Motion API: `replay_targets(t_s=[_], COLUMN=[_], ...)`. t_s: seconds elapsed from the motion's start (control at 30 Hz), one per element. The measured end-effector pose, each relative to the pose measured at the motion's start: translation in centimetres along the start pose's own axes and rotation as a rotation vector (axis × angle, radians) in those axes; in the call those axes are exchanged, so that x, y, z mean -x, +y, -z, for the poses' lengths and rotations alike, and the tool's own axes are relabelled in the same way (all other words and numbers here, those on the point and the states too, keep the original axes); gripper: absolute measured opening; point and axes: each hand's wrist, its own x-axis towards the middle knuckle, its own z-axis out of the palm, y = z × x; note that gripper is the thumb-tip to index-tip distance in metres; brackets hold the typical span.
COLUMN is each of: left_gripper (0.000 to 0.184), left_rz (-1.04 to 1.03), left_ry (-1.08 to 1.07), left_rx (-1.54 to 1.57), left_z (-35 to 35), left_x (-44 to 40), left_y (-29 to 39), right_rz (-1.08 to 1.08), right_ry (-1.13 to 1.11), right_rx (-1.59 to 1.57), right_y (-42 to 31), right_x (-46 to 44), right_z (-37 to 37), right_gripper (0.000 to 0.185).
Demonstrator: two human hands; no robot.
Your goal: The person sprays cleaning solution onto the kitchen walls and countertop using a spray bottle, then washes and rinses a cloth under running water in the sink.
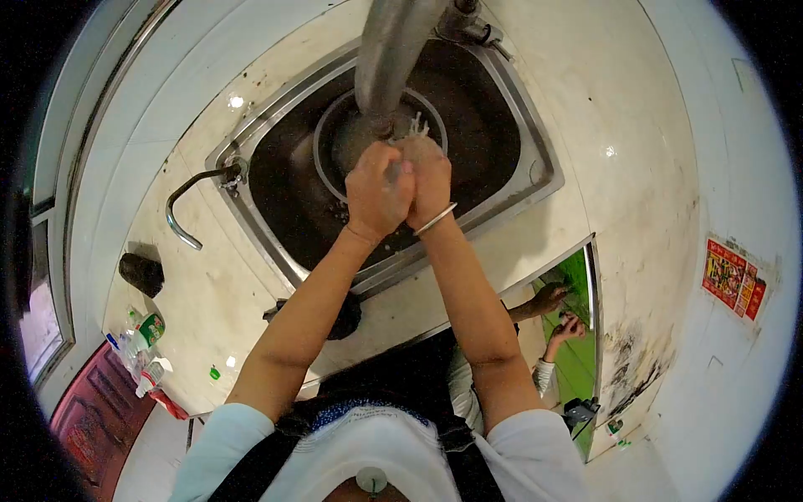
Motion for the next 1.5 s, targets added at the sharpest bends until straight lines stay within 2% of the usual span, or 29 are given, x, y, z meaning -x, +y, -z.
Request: replay_targets(t_s=[0.07,0.1,0.13,0.17,0.23,0.27,0.3,0.37,0.4,0.47,0.5,0.53,0.57,0.6,0.63,0.67,0.7,0.73,0.77,0.83,0.97,1.03,1.07,1.13,1.17,1.23,1.3,1.37,1.5], left_gripper=[0.018,0.015,0.014,0.014,0.015,0.015,0.016,0.018,0.018,0.020,0.020,0.022,0.025,0.025,0.022,0.020,0.020,0.020,0.020,0.019,0.020,0.020,0.020,0.020,0.020,0.025,0.026,0.026,0.030], left_rz=[0.014,0.142,0.270,0.271,0.088,0.089,0.394,0.985,0.982,1.511,1.511,1.482,1.442,1.435,1.346,1.254,1.379,1.373,1.413,1.403,1.351,1.200,1.187,1.397,1.393,1.285,1.300,1.316,1.339], left_ry=[0.059,0.022,-0.015,-0.016,0.018,0.017,0.000,0.046,0.043,0.008,0.005,0.007,0.016,0.021,0.063,0.104,0.057,0.061,0.103,0.116,0.049,0.045,0.048,0.090,0.092,-0.074,-0.077,-0.074,-0.072], left_rx=[0.050,0.137,0.224,0.222,0.153,0.152,0.385,0.966,0.969,1.177,1.178,1.278,1.377,1.374,1.392,1.404,1.595,1.597,1.581,1.618,1.710,1.636,1.650,1.694,1.705,1.781,1.804,1.824,1.829], left_z=[-0.2,0.0,0.1,0.1,-0.3,-0.4,-0.4,-0.2,1.1,5.2,6.6,8.0,9.1,10.0,10.9,11.9,12.6,12.9,13.2,13.6,15.8,16.5,17.0,17.8,18.0,18.6,19.0,19.4,20.0], left_x=[-0.1,0.0,0.0,0.1,0.4,0.7,0.9,1.5,1.2,0.4,1.1,2.2,3.1,3.7,4.5,5.1,5.2,5.5,6.1,7.4,8.7,8.8,8.7,8.4,8.8,9.6,10.2,10.8,11.7], left_y=[0.2,0.2,0.2,-0.2,-1.1,-1.6,-1.9,-2.3,-2.0,-1.1,-2.0,-3.2,-3.6,-3.3,-2.9,-2.8,-2.8,-2.5,-2.2,-2.6,-1.9,-1.1,-0.8,-0.2,-0.4,-1.0,-1.0,-1.0,-1.0], right_rz=[-0.036,-0.036,-0.212,-0.389,-0.419,-0.450,-0.452,-0.135,-0.133,-0.211,-0.417,-0.330,-0.156,-0.346,-0.637,-0.630,-0.811,-0.982,-0.970,-0.756,-0.473,-0.260,-0.246,-0.041,0.075,0.093,0.109,0.272,0.167], right_ry=[0.049,0.049,0.069,0.088,0.102,0.116,0.117,-0.020,-0.018,-0.286,-0.274,-0.136,-0.043,-0.042,-0.165,-0.165,-0.238,-0.311,-0.311,-0.178,-0.206,-0.219,-0.217,-0.320,-0.319,-0.377,-0.432,-0.397,-0.383], right_rx=[-0.008,-0.008,-0.257,-0.509,-0.429,-0.348,-0.347,-0.009,-0.006,0.181,0.200,0.341,0.715,0.867,0.821,0.811,0.594,0.369,0.367,0.495,0.818,1.016,1.025,1.168,1.272,1.376,1.476,1.464,1.429], right_y=[-0.6,-0.4,-0.1,0.1,-0.6,-0.8,-0.8,-0.6,-0.7,-1.0,-0.3,3.2,6.8,9.2,11.0,13.7,16.8,18.0,16.6,11.8,1.8,-2.6,-4.9,-9.2,-9.0,-10.7,-10.8,-9.4,-8.9], right_x=[-0.1,0.0,0.1,0.2,0.4,0.5,0.8,1.2,1.0,0.2,-1.3,-1.6,-1.7,-1.7,-2.3,-1.8,-0.9,-0.5,-0.5,-1.2,-4.9,-6.0,-6.3,-6.6,-6.8,-7.3,-7.6,-7.4,-6.6], right_z=[-0.1,-0.1,-0.2,-0.3,-0.9,-1.1,-1.1,-0.9,-0.6,0.8,1.4,2.1,3.0,3.7,4.1,3.8,3.7,3.4,2.8,2.9,4.3,4.5,4.5,4.1,4.2,4.3,4.7,5.8,6.5], right_gripper=[0.012,0.012,0.013,0.015,0.018,0.022,0.022,0.024,0.024,0.026,0.035,0.044,0.053,0.058,0.052,0.052,0.048,0.044,0.044,0.036,0.028,0.015,0.015,0.011,0.008,0.008,0.009,0.012,0.015])
